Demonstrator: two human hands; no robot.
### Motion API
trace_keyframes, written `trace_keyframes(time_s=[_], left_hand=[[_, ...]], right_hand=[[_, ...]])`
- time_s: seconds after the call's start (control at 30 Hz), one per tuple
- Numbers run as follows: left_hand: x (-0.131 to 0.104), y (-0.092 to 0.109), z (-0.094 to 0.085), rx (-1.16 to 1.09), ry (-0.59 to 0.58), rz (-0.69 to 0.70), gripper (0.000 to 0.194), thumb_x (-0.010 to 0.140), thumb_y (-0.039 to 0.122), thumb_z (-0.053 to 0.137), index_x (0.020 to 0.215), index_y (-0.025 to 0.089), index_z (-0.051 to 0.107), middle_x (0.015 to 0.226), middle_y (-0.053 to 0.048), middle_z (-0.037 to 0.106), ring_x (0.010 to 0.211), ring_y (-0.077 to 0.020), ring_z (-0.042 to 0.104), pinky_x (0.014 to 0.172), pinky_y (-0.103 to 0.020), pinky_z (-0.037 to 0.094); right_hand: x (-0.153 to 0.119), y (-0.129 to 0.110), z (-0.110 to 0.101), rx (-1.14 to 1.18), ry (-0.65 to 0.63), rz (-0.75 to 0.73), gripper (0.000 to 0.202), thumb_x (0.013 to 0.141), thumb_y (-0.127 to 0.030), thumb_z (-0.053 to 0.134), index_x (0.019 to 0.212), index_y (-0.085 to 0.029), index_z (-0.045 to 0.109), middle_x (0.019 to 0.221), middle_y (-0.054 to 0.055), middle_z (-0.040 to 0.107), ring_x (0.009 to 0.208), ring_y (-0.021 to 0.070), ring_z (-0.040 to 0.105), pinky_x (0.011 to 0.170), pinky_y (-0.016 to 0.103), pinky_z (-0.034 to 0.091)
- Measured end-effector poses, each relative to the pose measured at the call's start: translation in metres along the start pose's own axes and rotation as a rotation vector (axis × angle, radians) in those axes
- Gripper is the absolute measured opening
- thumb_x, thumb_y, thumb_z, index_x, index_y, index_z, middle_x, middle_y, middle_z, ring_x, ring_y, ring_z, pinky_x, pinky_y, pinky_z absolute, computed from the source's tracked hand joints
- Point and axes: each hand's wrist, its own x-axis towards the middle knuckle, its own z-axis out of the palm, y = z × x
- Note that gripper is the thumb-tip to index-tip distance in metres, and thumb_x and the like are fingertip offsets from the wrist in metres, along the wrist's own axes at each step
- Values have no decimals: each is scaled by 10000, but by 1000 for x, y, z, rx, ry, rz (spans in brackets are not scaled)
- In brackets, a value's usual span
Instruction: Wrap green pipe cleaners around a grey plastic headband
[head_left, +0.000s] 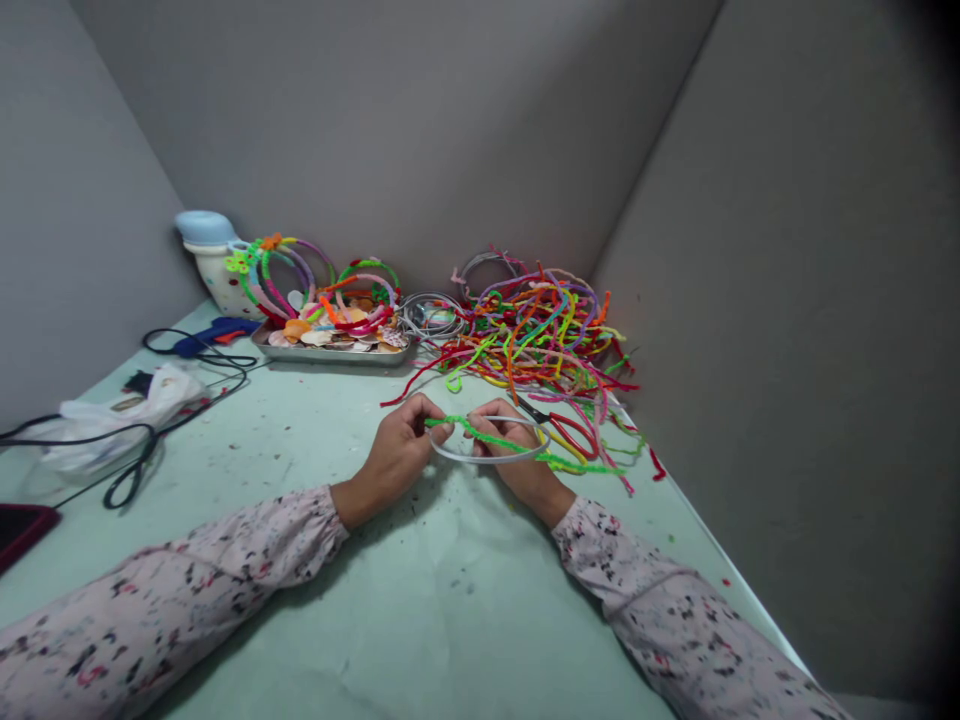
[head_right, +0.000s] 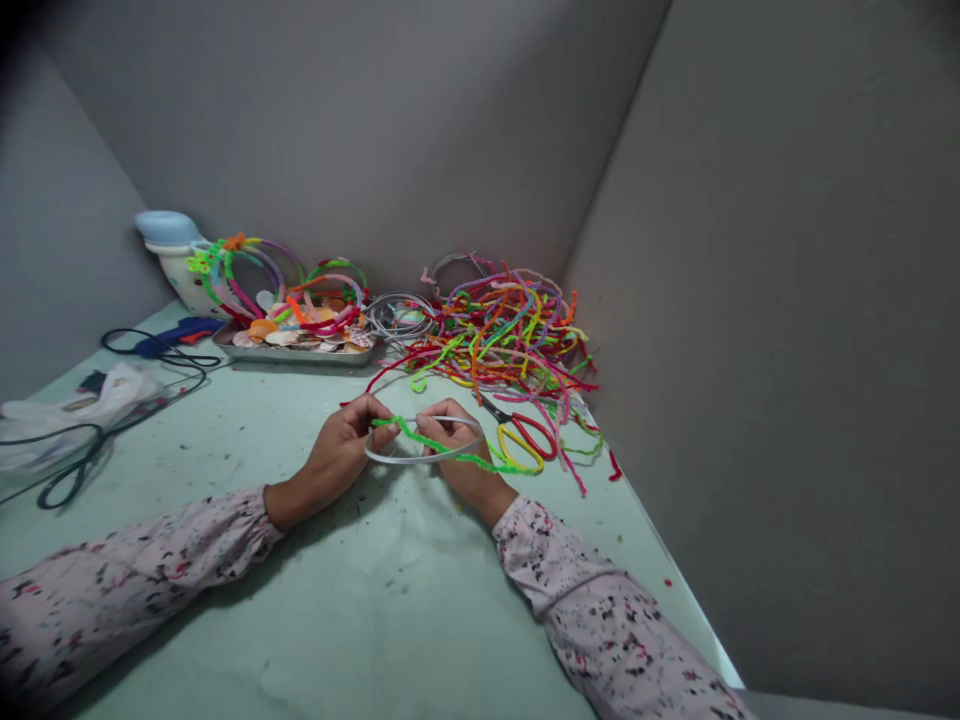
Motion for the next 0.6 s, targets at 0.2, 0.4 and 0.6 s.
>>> trace_keyframes(time_s=[0.2,0.4,0.6], left_hand=[[0,6,1,71,-25,21,156,776,291,618,841,161,562,740,-3,566,645,-121,497,578,-230,390],[-1,10,2,139,-10,29,160,788,301,602,853,158,578,739,-10,588,637,-126,507,577,-237,389],[-2,9,1,126,-6,35,138,800,295,589,829,162,565,708,4,563,615,-117,486,548,-227,373]], right_hand=[[2,2,0,40,71,38,259,774,-436,630,799,-195,538,602,-50,556,452,81,483,426,205,393],[2,1,-1,54,59,49,274,780,-445,619,820,-189,528,605,-39,561,466,88,497,430,201,406],[0,3,0,19,42,1,242,809,-429,594,832,-196,533,617,-38,551,485,91,494,444,204,397]])
